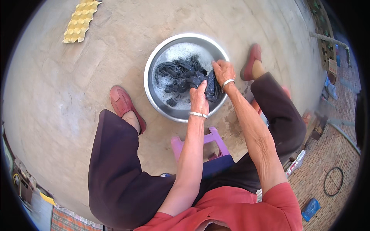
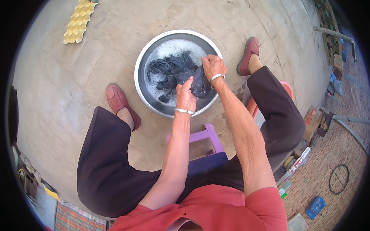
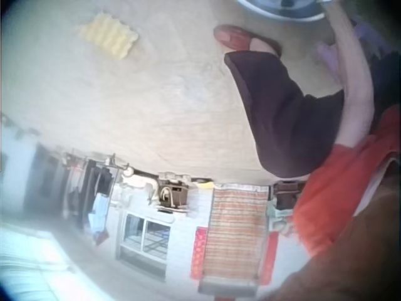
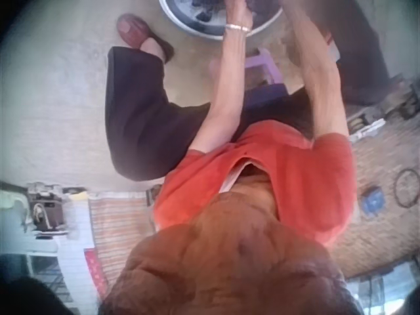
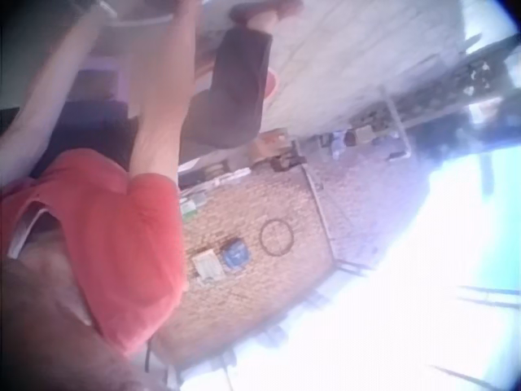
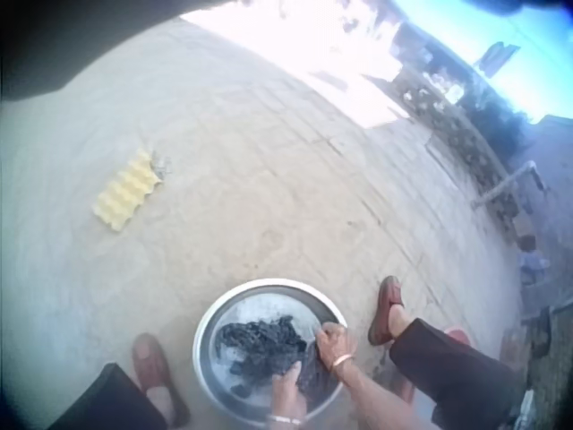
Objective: The person washes a piece of dark clothing by hand in a metal basin with soapy water, scrubbing and wringing the fabric.
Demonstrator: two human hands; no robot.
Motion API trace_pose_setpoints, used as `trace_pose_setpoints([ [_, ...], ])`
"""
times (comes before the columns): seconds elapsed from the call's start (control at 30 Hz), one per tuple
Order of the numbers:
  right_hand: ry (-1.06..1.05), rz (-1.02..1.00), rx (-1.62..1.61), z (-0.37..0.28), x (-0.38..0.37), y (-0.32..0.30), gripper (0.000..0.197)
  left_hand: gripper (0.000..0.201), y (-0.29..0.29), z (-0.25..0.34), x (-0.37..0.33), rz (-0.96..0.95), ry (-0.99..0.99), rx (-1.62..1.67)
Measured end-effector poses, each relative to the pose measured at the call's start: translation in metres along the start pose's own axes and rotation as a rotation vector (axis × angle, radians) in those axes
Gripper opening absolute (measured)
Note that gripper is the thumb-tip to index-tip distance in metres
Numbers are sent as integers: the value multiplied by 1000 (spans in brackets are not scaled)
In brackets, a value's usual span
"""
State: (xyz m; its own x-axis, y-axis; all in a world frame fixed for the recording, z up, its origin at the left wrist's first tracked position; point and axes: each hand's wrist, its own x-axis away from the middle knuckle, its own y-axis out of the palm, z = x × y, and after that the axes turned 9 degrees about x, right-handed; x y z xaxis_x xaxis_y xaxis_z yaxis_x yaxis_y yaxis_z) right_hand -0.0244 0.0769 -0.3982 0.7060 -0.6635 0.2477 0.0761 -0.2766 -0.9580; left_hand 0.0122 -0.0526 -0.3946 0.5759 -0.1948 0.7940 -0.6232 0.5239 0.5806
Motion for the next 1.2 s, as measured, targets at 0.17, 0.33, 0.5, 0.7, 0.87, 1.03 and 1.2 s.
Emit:
trace_pose_setpoints([
  [0.17, -283, -655, -244, 39, -11, -62, 24, 18, -1, 25, -6, -162, -23, 63],
  [0.33, -229, -731, -799, 4, 35, -64, 66, 22, -9, 8, -7, -234, -74, 40],
  [0.5, -266, -561, -547, 10, 57, -25, 81, 32, 4, 13, -3, -249, -112, 51],
  [0.7, -264, -235, -340, -12, 87, -60, 50, 52, -7, 6, -7, -64, -149, -10],
  [0.87, -446, -220, -192, -23, 150, -102, 33, 81, -20, 12, -10, -130, -629, 452],
  [1.03, -337, -212, -200, -58, 174, -65, 23, 33, -94, 21, -64, -299, -570, 465],
  [1.2, 164, -22, 33, -27, 52, -10, 45, 40, -17, -1, -1, -56, -158, 144],
])
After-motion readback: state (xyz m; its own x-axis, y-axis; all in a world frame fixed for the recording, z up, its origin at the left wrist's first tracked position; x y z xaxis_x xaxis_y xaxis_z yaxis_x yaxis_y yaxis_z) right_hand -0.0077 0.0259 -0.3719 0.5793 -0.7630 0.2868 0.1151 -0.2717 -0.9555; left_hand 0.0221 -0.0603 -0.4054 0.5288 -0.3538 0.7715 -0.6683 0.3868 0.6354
